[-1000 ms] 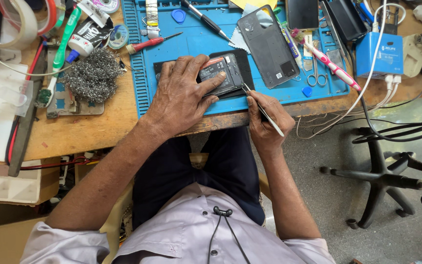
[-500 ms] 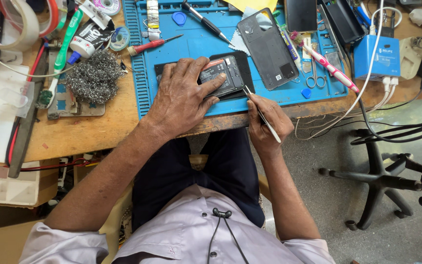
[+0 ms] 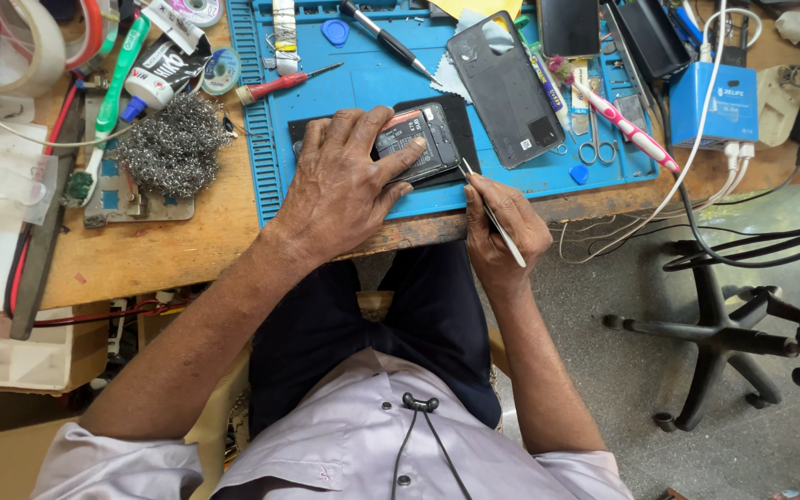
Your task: The person pries open the back cover of a smartphone on a repair mat using a metal pry tool, working around the edges of the opened device. They then apply adhesive from a small bottle onto the phone and wipe the device with a cloth.
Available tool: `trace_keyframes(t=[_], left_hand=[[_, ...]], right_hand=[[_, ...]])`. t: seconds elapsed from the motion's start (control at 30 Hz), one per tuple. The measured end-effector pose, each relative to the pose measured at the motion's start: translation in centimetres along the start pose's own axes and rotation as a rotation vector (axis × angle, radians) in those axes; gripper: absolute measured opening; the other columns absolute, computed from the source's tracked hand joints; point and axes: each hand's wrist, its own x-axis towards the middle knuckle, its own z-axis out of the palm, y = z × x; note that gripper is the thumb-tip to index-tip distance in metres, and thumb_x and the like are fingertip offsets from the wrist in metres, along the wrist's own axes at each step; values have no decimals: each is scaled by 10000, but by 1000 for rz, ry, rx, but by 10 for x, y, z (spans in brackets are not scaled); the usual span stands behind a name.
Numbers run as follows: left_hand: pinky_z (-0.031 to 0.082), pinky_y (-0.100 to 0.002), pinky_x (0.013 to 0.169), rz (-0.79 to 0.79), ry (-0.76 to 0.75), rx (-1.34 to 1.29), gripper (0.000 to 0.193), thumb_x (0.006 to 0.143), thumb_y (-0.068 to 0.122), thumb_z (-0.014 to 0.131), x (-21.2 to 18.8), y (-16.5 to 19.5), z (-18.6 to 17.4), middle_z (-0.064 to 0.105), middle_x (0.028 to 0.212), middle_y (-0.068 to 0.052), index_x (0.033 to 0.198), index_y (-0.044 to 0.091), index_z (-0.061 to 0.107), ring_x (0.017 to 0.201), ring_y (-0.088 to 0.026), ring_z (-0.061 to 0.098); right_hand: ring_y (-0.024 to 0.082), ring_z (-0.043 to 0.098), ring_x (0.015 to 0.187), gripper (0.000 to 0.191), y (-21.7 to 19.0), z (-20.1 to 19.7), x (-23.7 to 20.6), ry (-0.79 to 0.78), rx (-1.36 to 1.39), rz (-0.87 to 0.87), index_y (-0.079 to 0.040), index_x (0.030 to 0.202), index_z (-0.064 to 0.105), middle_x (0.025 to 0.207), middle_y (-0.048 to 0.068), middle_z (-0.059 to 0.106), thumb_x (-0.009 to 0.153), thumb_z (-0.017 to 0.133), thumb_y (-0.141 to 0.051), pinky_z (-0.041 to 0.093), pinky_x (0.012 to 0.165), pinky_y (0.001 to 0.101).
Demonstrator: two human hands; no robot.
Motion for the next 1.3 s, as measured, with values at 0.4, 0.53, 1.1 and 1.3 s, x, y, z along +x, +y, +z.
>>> trace_keyframes(t=[0.4,0.53,1.1,1.3], left_hand=[[350,-538,1097,-10,-14,-4,471,977,440,688,-1,-1,3,513,1421,-153,1393,222,672,1305,-331,464],[346,-544,1112,-6,-16,0,478,977,443,687,-3,-1,4,510,1421,-153,1400,223,668,1315,-332,461],[347,-546,1098,-11,-1,2,473,968,438,692,-2,0,5,511,1422,-148,1394,233,670,1311,-329,466],[354,-537,1097,-7,-20,-42,485,949,416,715,-1,4,-3,516,1424,-160,1385,206,675,1313,-342,459]], right_hand=[[242,780,1003,156,0,-3,-1,15,22,-23,-9,1162,736,1071,152,773,1007,758,-6,633,860,330],[239,778,1006,156,3,-1,-1,11,34,-14,-11,1159,735,1076,155,768,1006,763,-17,630,856,325],[241,781,999,152,0,-1,0,17,17,5,-5,1158,738,1068,152,770,1010,766,-32,630,838,319],[238,773,1012,170,1,-2,-1,74,36,43,8,1170,734,1095,163,769,1014,763,-52,620,858,323]])
